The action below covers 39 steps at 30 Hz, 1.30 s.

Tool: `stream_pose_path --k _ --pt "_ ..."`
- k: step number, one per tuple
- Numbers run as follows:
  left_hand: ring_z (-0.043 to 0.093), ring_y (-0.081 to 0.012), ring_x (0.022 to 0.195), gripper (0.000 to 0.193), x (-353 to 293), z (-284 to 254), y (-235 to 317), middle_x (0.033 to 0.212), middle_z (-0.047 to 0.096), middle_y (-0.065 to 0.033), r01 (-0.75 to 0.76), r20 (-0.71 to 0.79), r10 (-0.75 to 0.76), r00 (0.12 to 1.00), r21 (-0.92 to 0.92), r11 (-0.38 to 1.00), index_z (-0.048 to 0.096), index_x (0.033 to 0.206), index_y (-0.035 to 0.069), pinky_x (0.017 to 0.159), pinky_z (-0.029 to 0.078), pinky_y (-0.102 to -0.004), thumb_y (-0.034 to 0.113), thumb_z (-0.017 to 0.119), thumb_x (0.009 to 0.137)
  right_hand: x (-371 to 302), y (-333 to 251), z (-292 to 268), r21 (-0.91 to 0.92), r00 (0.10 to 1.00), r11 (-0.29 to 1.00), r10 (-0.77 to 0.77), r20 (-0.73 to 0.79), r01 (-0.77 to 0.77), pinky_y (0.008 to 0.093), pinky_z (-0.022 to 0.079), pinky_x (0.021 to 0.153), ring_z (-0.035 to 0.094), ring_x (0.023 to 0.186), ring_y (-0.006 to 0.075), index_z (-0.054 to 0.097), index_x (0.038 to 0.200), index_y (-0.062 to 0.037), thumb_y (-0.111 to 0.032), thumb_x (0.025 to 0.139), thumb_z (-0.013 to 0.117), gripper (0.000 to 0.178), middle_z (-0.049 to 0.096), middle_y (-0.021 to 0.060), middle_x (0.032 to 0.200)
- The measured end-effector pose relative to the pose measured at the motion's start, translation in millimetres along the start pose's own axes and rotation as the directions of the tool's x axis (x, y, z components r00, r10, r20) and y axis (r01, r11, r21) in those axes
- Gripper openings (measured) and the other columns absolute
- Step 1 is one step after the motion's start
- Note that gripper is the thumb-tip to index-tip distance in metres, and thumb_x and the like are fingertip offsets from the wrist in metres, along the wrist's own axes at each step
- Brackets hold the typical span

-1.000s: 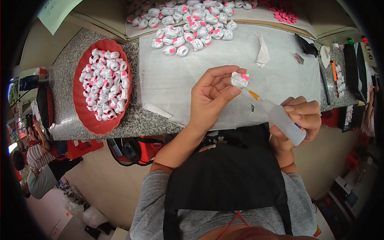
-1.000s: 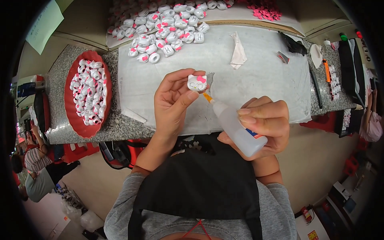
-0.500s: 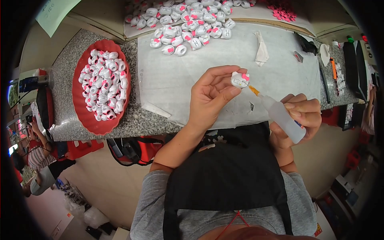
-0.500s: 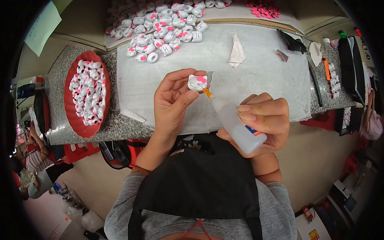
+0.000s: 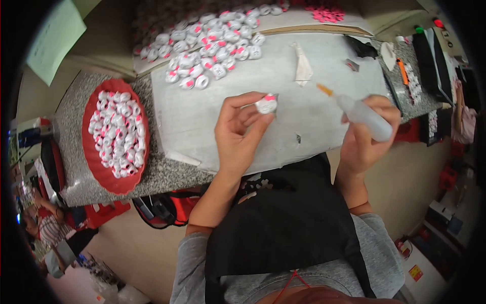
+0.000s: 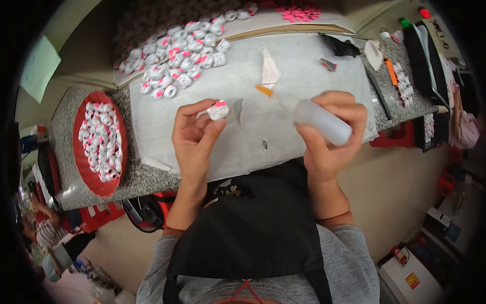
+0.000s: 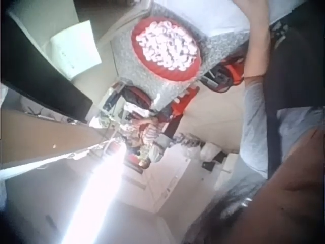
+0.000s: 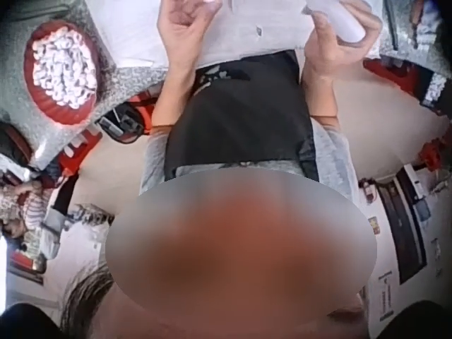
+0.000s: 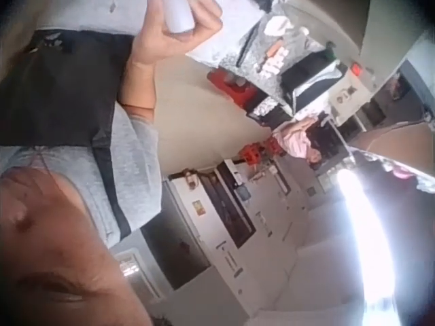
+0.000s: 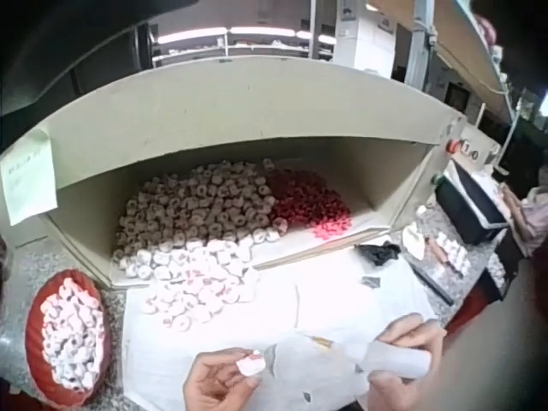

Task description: Applying glue to small toy components and assembling them at a factory workstation.

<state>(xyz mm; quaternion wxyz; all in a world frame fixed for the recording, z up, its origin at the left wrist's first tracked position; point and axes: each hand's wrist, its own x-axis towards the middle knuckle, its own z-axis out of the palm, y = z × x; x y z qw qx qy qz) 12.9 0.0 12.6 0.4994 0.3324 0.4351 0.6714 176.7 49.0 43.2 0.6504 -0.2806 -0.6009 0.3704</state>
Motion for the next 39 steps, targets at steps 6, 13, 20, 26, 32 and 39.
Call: stream_pose_path --k 6,13,20,26,32,39 --pt "0.05 -0.0262 0.093 0.023 19.6 -19.6 -1.6 0.09 0.055 -0.0125 -0.204 0.112 0.227 0.967 0.877 0.435 0.051 0.087 0.002 0.089 0.03 -0.037 -0.001 0.059 0.065 -0.7 19.7 -54.8 -0.009 0.935 0.937 0.349 -0.066 -0.35 0.0287 0.041 0.068 0.051 0.077 0.0195 0.04 0.085 -0.001 0.004 0.067 0.053 0.023 0.048 0.0117 0.087" --pt "0.041 -0.0233 0.101 0.038 3.4 38.1 6.0 0.109 0.045 -0.0125 -0.422 0.328 0.273 0.905 0.778 0.465 0.044 0.106 0.001 0.085 0.033 -0.0339 0.009 0.057 0.072 -17.9 18.3 -65.0 0.203 0.886 0.867 0.464 0.01 -0.456 0.025 0.038 0.076 0.049 0.086 0.0127 0.045 0.088 -0.0013 0.001 0.067 0.06 0.026 0.052 0.0084 0.089" --pt "0.045 -0.0188 0.096 0.035 2.0 97.8 -21.7 0.106 0.043 -0.012 0.329 0.335 -0.298 0.894 -0.038 0.944 0.033 0.116 0.001 0.082 0.038 -0.0325 0.019 0.038 0.086 -7.2 -0.8 -64.6 -0.47 0.968 0.872 -0.016 0.249 0.135 0.034 0.037 0.077 0.045 0.09 0.0274 0.053 0.083 -0.0031 -0.008 0.062 0.062 0.024 0.052 0.0076 0.088" --pt "0.046 -0.0155 0.084 0.035 8.1 93.9 -31.0 0.086 0.048 -0.0077 0.242 0.334 -0.276 0.901 0.141 0.96 0.037 0.112 0.001 0.078 0.036 -0.0272 0.019 0.043 0.083 55.8 40.2 -142.7 -0.754 0.985 0.636 -0.064 0.162 0.165 0.0335 0.038 0.079 0.048 0.091 0.0252 0.055 0.091 -0.0048 -0.002 0.068 0.054 0.022 0.053 0.0094 0.094" --pt "0.04 -0.0094 0.063 0.031 19.2 110.5 -32.7 0.068 0.043 -0.0033 0.15 0.291 -0.222 0.931 0.252 0.956 0.039 0.11 0.005 0.061 0.033 -0.0202 0.019 0.04 0.082 100.3 76.8 -136.8 -0.804 0.974 0.566 0.007 0.226 0.183 0.0316 0.04 0.077 0.049 0.09 0.0248 0.057 0.088 -0.0064 -0.002 0.067 0.055 0.022 0.055 0.0083 0.094" --pt "0.036 -0.0067 0.049 0.021 19.5 109.8 -36.1 0.058 0.041 -0.0012 0.182 0.307 -0.234 0.922 0.188 0.965 0.045 0.096 0.006 0.046 0.03 -0.0176 0.022 0.036 0.085 100.1 107.4 -123.3 -0.896 0.922 0.319 0.131 0.364 0.309 0.0293 0.043 0.065 0.051 0.074 0.0219 0.058 0.087 -0.0061 -0.006 0.069 0.055 0.019 0.054 0.0049 0.079"
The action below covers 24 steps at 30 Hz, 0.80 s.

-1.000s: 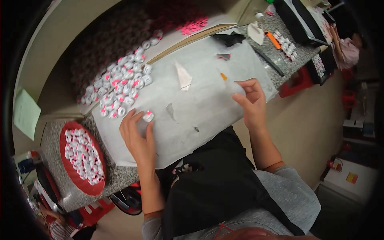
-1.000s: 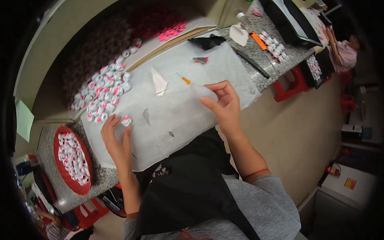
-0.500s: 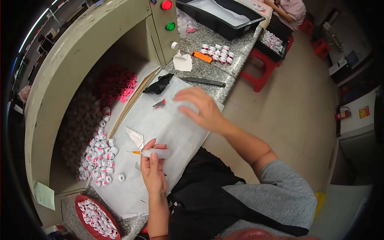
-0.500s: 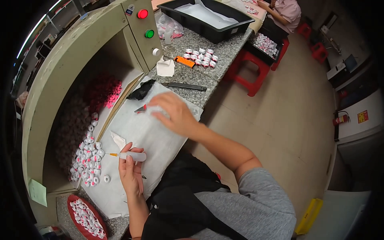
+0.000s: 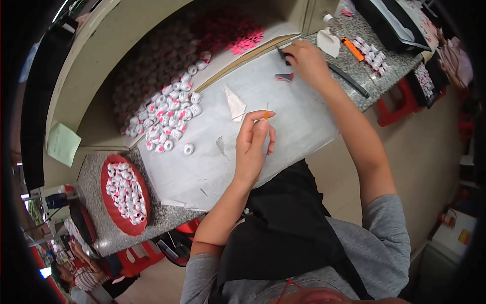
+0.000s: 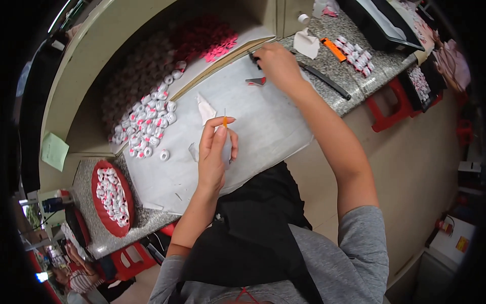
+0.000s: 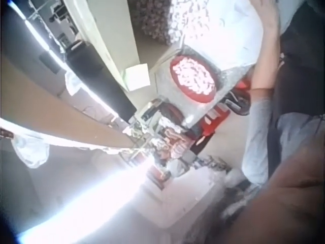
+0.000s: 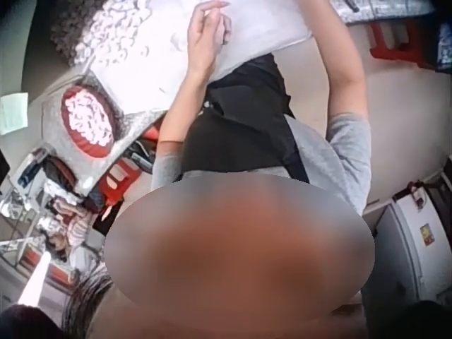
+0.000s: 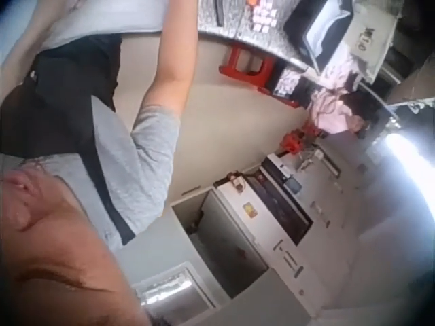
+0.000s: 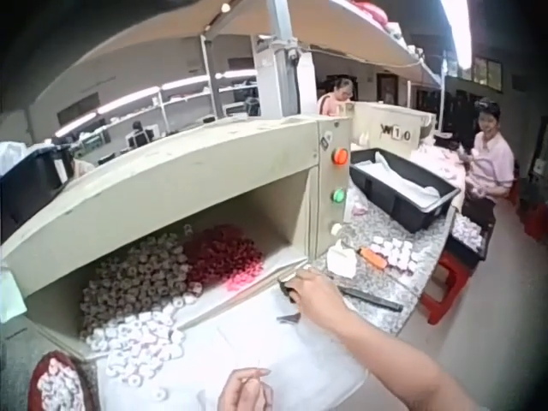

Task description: Applying glue to small toy components and assembling them at a factory workstation.

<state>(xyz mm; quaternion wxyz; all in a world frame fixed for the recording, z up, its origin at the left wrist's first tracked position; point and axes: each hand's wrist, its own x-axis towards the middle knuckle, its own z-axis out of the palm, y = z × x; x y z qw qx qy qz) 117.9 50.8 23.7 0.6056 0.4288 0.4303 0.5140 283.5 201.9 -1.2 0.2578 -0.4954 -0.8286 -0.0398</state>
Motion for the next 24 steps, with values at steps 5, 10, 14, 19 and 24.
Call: stream_pose_path --k 5,10,14,19,24 --pt "0.036 -0.0051 0.051 0.018 0.4 -10.1 -9.1 0.06 0.041 0.0 -0.053 0.02 0.055 0.998 -0.095 0.994 0.045 0.083 0.005 0.044 0.03 -0.0174 0.021 0.037 0.086 -31.6 -42.7 -48.5 0.888 0.916 0.259 0.24 0.322 -0.38 0.0208 0.042 0.06 0.054 0.066 0.0106 0.055 0.09 0.0009 -0.004 0.072 0.053 0.019 0.056 0.003 0.083" --pt "0.037 -0.0043 0.05 0.017 -1.5 -7.4 -12.1 0.058 0.042 0.0008 -0.038 0.062 0.042 0.997 -0.072 0.997 0.044 0.08 0.005 0.045 0.03 -0.0172 0.02 0.038 0.086 -64.3 -82.8 -41.6 0.785 0.835 -0.327 -0.027 0.549 -0.526 0.0201 0.042 0.063 0.052 0.071 0.0089 0.055 0.086 0.0013 -0.005 0.073 0.052 0.015 0.054 0.0039 0.08" --pt "0.037 -0.0042 0.049 0.016 -1.2 -12.5 -13.7 0.056 0.042 0.0013 0.012 0.134 -0.014 0.991 0.009 1.0 0.045 0.079 0.005 0.045 0.03 -0.0172 0.019 0.039 0.085 -67.5 -86.8 -37.5 0.914 0.923 -0.175 0.059 0.381 -0.367 0.0212 0.042 0.06 0.051 0.067 0.0091 0.053 0.08 -0.0005 -0.006 0.074 0.051 0.008 0.052 0.0032 0.074" --pt "0.041 -0.0071 0.052 0.017 -2.3 -18.1 -13.9 0.062 0.043 -0.0014 0.008 0.167 -0.018 0.986 0.061 0.998 0.044 0.078 0.004 0.044 0.032 -0.0185 0.018 0.038 0.085 -44.9 -51.0 -48.6 0.963 0.89 0.077 0.406 0.207 -0.259 0.0179 0.04 0.056 0.049 0.059 0.0069 0.052 0.081 -0.0012 -0.007 0.076 0.049 0.008 0.054 0.0033 0.072" --pt "0.039 -0.0078 0.048 0.018 -0.8 -14.5 -15.0 0.056 0.043 -0.0029 0.081 0.224 -0.048 0.974 -0.142 0.986 0.044 0.08 0.004 0.044 0.032 -0.0197 0.021 0.038 0.085 -20.0 -8.8 -45.3 0.639 0.935 0.718 0.356 0.002 -0.275 0.0222 0.042 0.06 0.052 0.069 0.0105 0.049 0.091 -0.0011 -0.002 0.072 0.054 0.02 0.056 0.0052 0.083"
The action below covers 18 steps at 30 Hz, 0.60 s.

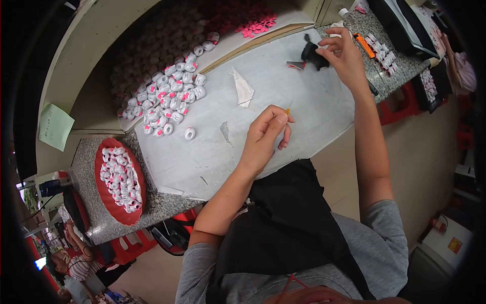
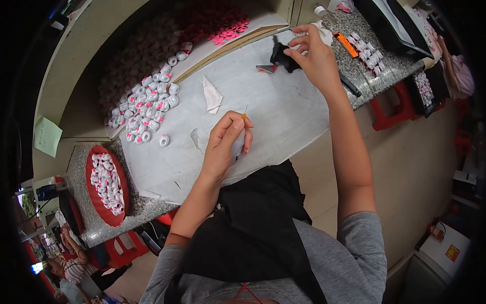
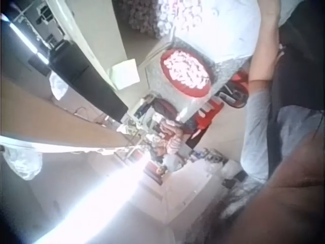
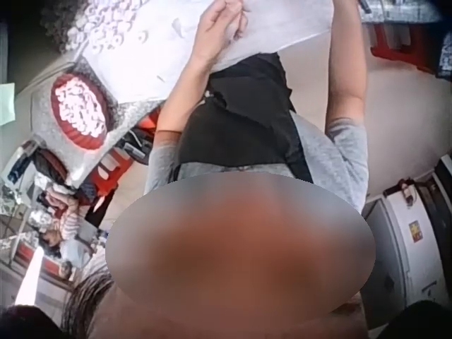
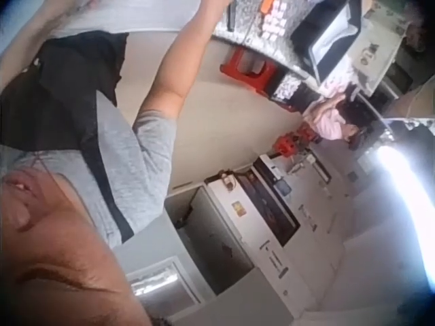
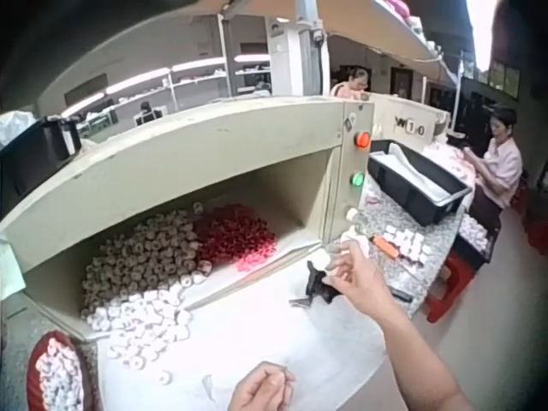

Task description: Applying glue to small toy components and assembling them at a factory workstation.

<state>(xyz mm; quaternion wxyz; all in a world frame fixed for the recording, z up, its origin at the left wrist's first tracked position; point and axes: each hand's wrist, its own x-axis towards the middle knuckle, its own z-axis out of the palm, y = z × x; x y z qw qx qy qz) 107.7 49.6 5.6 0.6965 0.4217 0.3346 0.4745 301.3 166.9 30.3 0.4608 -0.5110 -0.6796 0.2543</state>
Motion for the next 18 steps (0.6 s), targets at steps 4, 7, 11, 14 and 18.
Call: stream_pose_path --k 4,7,11,14,18 --pt "0.039 -0.0083 0.047 0.018 -0.9 -0.7 4.4 0.055 0.043 -0.0032 0.064 -0.039 -0.066 0.997 -0.065 0.996 0.043 0.082 0.005 0.044 0.032 -0.02 0.022 0.038 0.085 -12.6 23.6 -26.4 -0.591 0.993 0.802 -0.119 -0.005 0.093 0.0298 0.042 0.067 0.053 0.076 0.0205 0.048 0.096 -0.0043 -0.003 0.068 0.057 0.029 0.056 0.0091 0.089" --pt "0.041 -0.008 0.048 0.019 0.6 1.5 1.6 0.054 0.045 -0.0028 0.1 -0.008 -0.102 0.995 -0.101 0.99 0.042 0.083 0.005 0.045 0.033 -0.0201 0.023 0.04 0.085 -29.6 46.0 -38.4 -0.742 0.989 0.657 -0.133 0.056 0.131 0.0331 0.041 0.067 0.052 0.077 0.0243 0.048 0.097 -0.0045 0.0 0.068 0.054 0.03 0.052 0.0115 0.086" --pt "0.046 -0.0096 0.053 0.019 0.3 6.4 -1.6 0.058 0.05 -0.0053 0.093 0.053 -0.087 0.995 -0.135 0.986 0.043 0.082 0.005 0.049 0.037 -0.0215 0.023 0.039 0.086 -38.4 29.9 -38.8 -0.697 0.984 0.706 -0.176 0.002 0.128 0.0328 0.041 0.063 0.051 0.072 0.0252 0.049 0.102 -0.0065 0.004 0.069 0.049 0.034 0.048 0.0118 0.081" --pt "0.049 -0.0109 0.055 0.019 0.9 13.0 1.9 0.06 0.051 -0.0063 0.126 0.027 -0.123 0.992 -0.205 0.971 0.043 0.082 0.005 0.052 0.04 -0.0224 0.022 0.039 0.086 -59.9 -14.9 -36.8 -0.603 0.987 0.787 -0.16 0.007 0.132 0.0303 0.041 0.06 0.052 0.068 0.0247 0.048 0.106 -0.0064 0.006 0.07 0.046 0.039 0.05 0.013 0.081" --pt "0.051 -0.0122 0.052 0.018 2.2 19.7 0.5 0.06 0.052 -0.007 0.201 0.08 -0.187 0.979 -0.225 0.953 0.042 0.083 0.004 0.05 0.042 -0.0224 0.022 0.039 0.086 -96.9 -37.1 -26.3 -0.398 0.885 0.79 -0.415 0.212 0.466 0.0295 0.043 0.056 0.051 0.062 0.0229 0.053 0.101 -0.0035 0.01 0.067 0.045 0.038 0.054 0.0122 0.08"
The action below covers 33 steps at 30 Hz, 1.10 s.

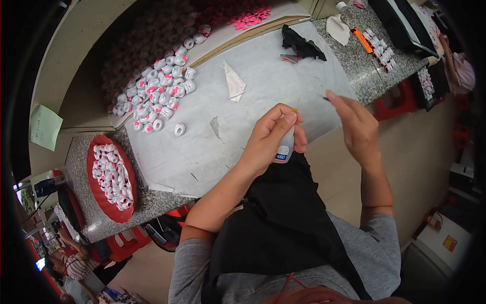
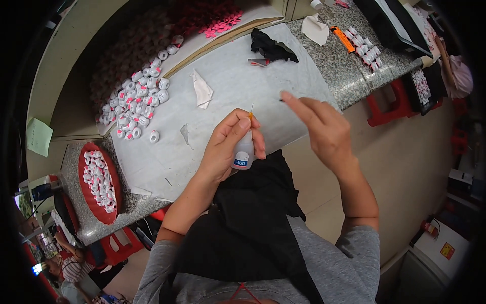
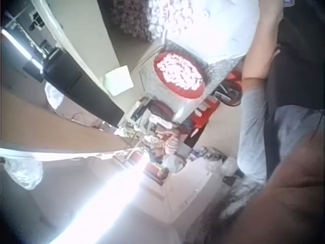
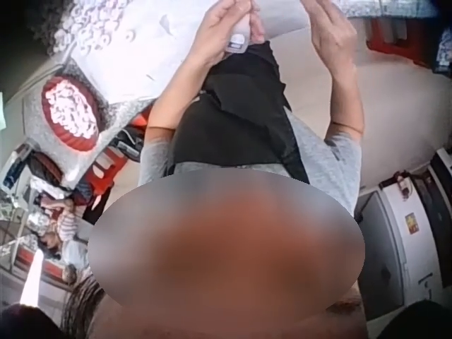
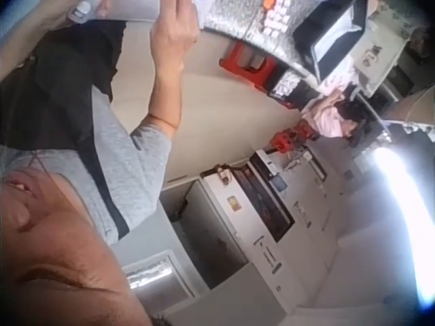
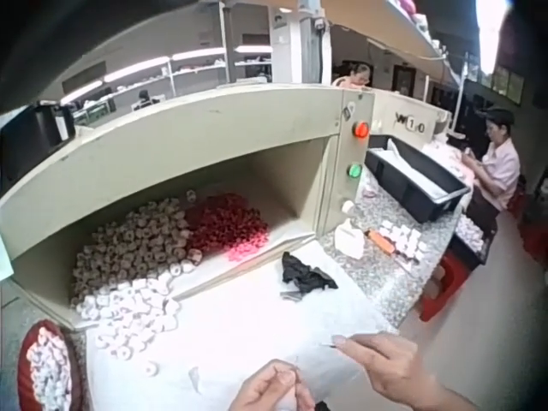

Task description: Applying glue to small toy components and assembling them at a factory workstation.

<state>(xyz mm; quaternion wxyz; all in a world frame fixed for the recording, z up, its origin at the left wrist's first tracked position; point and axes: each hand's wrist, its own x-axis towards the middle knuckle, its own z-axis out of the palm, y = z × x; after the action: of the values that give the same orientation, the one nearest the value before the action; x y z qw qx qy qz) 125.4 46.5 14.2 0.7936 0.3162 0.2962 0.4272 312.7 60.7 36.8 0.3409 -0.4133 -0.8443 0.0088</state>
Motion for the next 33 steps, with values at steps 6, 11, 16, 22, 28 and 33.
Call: stream_pose_path --k 6,11,16,22,28,33 --pt "0.051 -0.0121 0.05 0.016 -1.3 7.7 -3.6 0.058 0.052 -0.0067 0.013 0.063 -0.018 0.998 0.079 0.997 0.04 0.085 0.005 0.047 0.041 -0.0215 0.021 0.04 0.086 -8.2 -14.8 -0.9 -0.12 0.999 0.993 0.009 0.053 -0.003 0.0254 0.041 0.051 0.051 0.06 0.0193 0.057 0.096 -0.0061 0.006 0.062 0.047 0.038 0.056 0.0086 0.08" --pt "0.052 -0.0117 0.052 0.016 -0.4 12.0 -4.3 0.057 0.052 -0.0061 0.04 0.056 -0.045 0.997 0.087 0.995 0.041 0.084 0.006 0.048 0.041 -0.0218 0.022 0.04 0.086 -15.0 -15.3 -2.9 -0.171 0.999 0.985 0.034 -0.019 -0.036 0.0253 0.04 0.05 0.049 0.058 0.0178 0.058 0.096 -0.008 0.004 0.061 0.048 0.038 0.055 0.0073 0.078" --pt "0.054 -0.0134 0.052 0.019 2.1 12.0 -6.7 0.059 0.053 -0.0072 0.069 0.034 -0.073 0.997 0.106 0.992 0.041 0.083 0.005 0.048 0.044 -0.0212 0.024 0.039 0.085 -14.4 -9.8 -1.0 -0.196 0.994 0.975 0.1 -0.054 -0.109 0.0257 0.041 0.051 0.049 0.059 0.0184 0.059 0.096 -0.0098 0.004 0.061 0.049 0.039 0.054 0.0071 0.076" --pt "0.052 -0.0115 0.056 0.021 6.2 11.2 -8.7 0.06 0.05 -0.0046 0.044 0.063 -0.049 0.997 0.073 0.996 0.045 0.081 0.005 0.051 0.044 -0.0214 0.024 0.038 0.086 -18.9 -13.2 -0.8 -0.189 0.996 0.978 0.09 -0.002 -0.088 0.0254 0.041 0.052 0.05 0.06 0.0189 0.058 0.096 -0.0091 0.004 0.061 0.048 0.039 0.054 0.0072 0.076" --pt "0.051 -0.0115 0.054 0.026 7.2 10.9 -11.7 0.061 0.051 -0.0046 0.009 0.107 -0.02 0.994 0.1 0.995 0.045 0.081 0.004 0.056 0.042 -0.0217 0.027 0.035 0.087 -21.1 -12.9 3.5 -0.209 0.999 0.977 0.035 -0.04 -0.042 0.0251 0.04 0.05 0.049 0.058 0.0173 0.059 0.096 -0.0103 0.004 0.061 0.048 0.039 0.054 0.0061 0.076" --pt "0.049 -0.011 0.052 0.027 5.7 9.7 -10.3 0.058 0.049 -0.0046 0.016 0.142 -0.033 0.989 0.115 0.993 0.044 0.083 0.004 0.05 0.039 -0.0207 0.029 0.035 0.087 -22.2 -19.5 4.8 -0.18 1.0 0.984 0.013 -0.017 -0.016 0.0264 0.04 0.049 0.049 0.057 0.018 0.058 0.096 -0.0097 0.005 0.062 0.048 0.038 0.055 0.0065 0.076"
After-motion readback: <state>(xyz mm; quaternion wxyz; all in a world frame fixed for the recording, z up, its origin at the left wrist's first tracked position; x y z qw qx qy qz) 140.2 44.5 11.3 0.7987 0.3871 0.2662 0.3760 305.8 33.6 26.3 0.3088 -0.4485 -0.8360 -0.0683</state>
